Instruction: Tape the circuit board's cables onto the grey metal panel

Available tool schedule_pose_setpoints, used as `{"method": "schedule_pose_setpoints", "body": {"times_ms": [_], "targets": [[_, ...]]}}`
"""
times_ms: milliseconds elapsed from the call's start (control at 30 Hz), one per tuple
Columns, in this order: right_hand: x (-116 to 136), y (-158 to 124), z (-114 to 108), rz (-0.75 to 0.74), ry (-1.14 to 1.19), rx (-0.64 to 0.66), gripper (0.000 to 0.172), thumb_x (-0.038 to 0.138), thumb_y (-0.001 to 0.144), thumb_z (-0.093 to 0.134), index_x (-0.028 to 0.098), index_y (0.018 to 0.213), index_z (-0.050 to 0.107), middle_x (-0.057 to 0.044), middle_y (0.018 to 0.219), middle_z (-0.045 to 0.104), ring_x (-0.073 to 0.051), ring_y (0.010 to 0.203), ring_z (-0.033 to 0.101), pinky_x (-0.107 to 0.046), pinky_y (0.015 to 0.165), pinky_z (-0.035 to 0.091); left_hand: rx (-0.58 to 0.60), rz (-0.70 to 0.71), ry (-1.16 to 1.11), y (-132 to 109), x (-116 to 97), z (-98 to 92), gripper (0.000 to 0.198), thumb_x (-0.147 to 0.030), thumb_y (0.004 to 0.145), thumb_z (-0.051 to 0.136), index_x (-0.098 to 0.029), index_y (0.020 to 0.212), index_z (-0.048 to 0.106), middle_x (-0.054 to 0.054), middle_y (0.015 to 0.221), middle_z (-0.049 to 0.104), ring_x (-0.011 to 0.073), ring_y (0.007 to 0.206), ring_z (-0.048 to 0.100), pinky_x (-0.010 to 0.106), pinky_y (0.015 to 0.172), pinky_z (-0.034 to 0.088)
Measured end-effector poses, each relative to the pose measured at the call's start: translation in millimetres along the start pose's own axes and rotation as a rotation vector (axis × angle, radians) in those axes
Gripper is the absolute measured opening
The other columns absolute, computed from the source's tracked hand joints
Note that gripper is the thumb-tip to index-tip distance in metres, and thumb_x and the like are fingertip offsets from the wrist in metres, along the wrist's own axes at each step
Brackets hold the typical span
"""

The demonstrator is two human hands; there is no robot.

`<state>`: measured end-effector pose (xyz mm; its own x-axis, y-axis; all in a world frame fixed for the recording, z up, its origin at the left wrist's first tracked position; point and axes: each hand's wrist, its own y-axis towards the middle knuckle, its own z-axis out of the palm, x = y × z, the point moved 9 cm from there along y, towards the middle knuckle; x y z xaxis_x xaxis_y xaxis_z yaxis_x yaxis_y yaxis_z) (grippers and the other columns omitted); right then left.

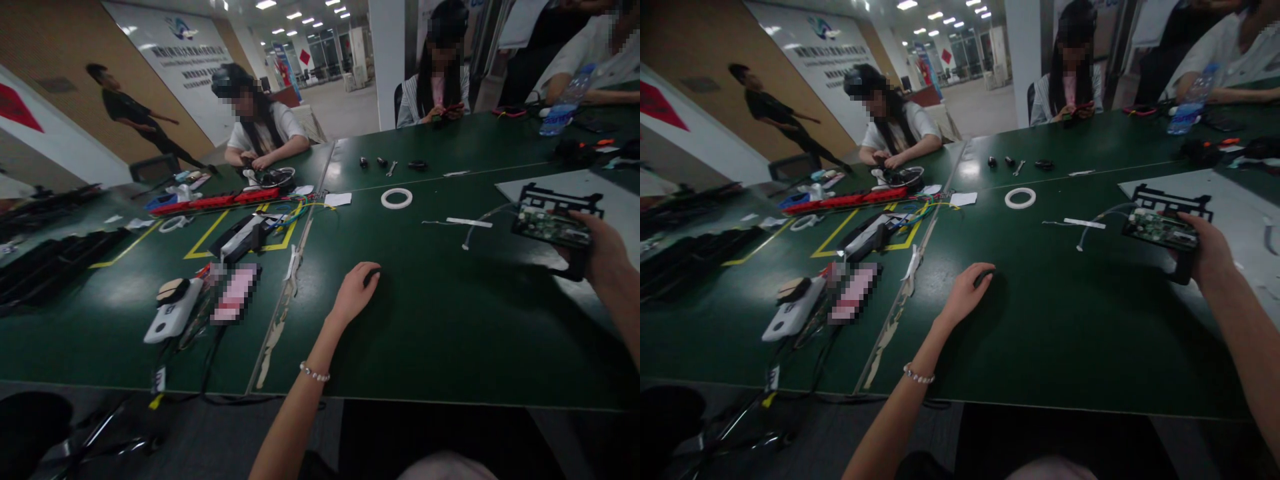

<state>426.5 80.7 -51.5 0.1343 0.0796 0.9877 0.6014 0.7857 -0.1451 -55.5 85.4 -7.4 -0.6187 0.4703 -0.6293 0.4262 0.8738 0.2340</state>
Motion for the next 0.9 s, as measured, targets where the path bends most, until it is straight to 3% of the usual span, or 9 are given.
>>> {"method": "schedule_pose_setpoints", "body": {"times_ms": [67, 133, 233, 333, 467, 567, 700, 900], "targets": [[-14.7, -11.6, 21.3, 0.169, 0.091, 0.07, 0.019, 0.03, 0.086, 0.054, 0.016, 0.092, 0.064, -0.009, 0.101, 0.066, -0.012, 0.068, 0.063, -0.021, 0.057, 0.051, 0.024, -0.067, -0.178, 12.0, -10.3, 15.5, 0.03, -0.037, 0.095, 0.042, -0.021, 0.11, 0.062, 0.005, 0.113, 0.064, 0.0183, 0.107, 0.059, 0.037, 0.097, 0.045], [-23.5, -27.2, 43.7, 0.295, 0.163, 0.159, 0.021, 0.031, 0.087, 0.055, 0.017, 0.099, 0.064, -0.007, 0.095, 0.067, -0.011, 0.065, 0.061, -0.019, 0.055, 0.051, 0.138, -0.177, -0.395, 24.5, -19.5, 44.1, 0.037, -0.044, 0.095, 0.041, -0.019, 0.109, 0.064, 0.007, 0.113, 0.065, 0.0199, 0.105, 0.06, 0.039, 0.097, 0.045], [-28.1, -47.2, 69.8, 0.381, 0.255, 0.26, 0.024, 0.029, 0.088, 0.053, 0.016, 0.105, 0.064, -0.007, 0.093, 0.067, -0.012, 0.068, 0.062, -0.018, 0.056, 0.051, 0.281, -0.358, -0.828, 39.2, -33.2, 89.5, 0.045, -0.051, 0.093, 0.043, -0.016, 0.115, 0.061, 0.013, 0.122, 0.062, 0.0225, 0.11, 0.06, 0.043, 0.098, 0.044], [-36.5, -60.4, 84.1, 0.468, 0.279, 0.294, 0.022, 0.025, 0.089, 0.052, 0.017, 0.106, 0.063, -0.005, 0.092, 0.068, -0.012, 0.068, 0.063, -0.017, 0.058, 0.051, 0.323, -0.398, -1.232, 51.1, -47.5, 116.3, 0.045, -0.049, 0.092, 0.048, -0.019, 0.125, 0.055, 0.014, 0.13, 0.057, 0.0221, 0.115, 0.058, 0.041, 0.099, 0.044], [-47.8, -75.2, 99.1, 0.55, 0.193, 0.368, 0.022, 0.021, 0.087, 0.054, 0.014, 0.105, 0.064, -0.006, 0.086, 0.068, -0.012, 0.059, 0.061, -0.017, 0.051, 0.048, 0.292, -0.397, -1.422, 54.5, -47.2, 124.3, 0.04, -0.038, 0.092, 0.053, -0.019, 0.127, 0.053, 0.014, 0.129, 0.059, 0.0202, 0.113, 0.06, 0.039, 0.1, 0.043], [-54.9, -87.5, 114.1, 0.582, 0.145, 0.489, 0.022, 0.023, 0.087, 0.054, 0.013, 0.103, 0.065, -0.009, 0.09, 0.068, -0.017, 0.068, 0.065, -0.024, 0.06, 0.054, 0.281, -0.392, -1.419, 50.9, -44.3, 121.7, 0.037, -0.032, 0.091, 0.056, -0.017, 0.124, 0.056, 0.014, 0.118, 0.065, 0.0189, 0.106, 0.063, 0.039, 0.101, 0.042], [-62.0, -89.5, 122.6, 0.501, 0.059, 0.571, 0.021, 0.028, 0.081, 0.063, 0.016, 0.098, 0.066, -0.01, 0.096, 0.068, -0.02, 0.079, 0.067, -0.026, 0.066, 0.056, 0.246, -0.425, -1.395, 47.3, -39.8, 121.3, 0.031, -0.029, 0.09, 0.058, -0.015, 0.117, 0.061, 0.011, 0.101, 0.07, 0.0169, 0.098, 0.066, 0.038, 0.098, 0.044], [-72.7, -82.2, 123.7, 0.425, 0.012, 0.626, 0.031, 0.034, 0.078, 0.067, 0.019, 0.105, 0.064, -0.008, 0.088, 0.069, -0.023, 0.085, 0.067, -0.031, 0.071, 0.057, 0.193, -0.456, -1.251, 46.3, -31.5, 127.5, 0.019, -0.022, 0.081, 0.068, -0.012, 0.098, 0.069, 0.009, 0.099, 0.069, 0.0115, 0.086, 0.064, 0.033, 0.091, 0.048]]}}
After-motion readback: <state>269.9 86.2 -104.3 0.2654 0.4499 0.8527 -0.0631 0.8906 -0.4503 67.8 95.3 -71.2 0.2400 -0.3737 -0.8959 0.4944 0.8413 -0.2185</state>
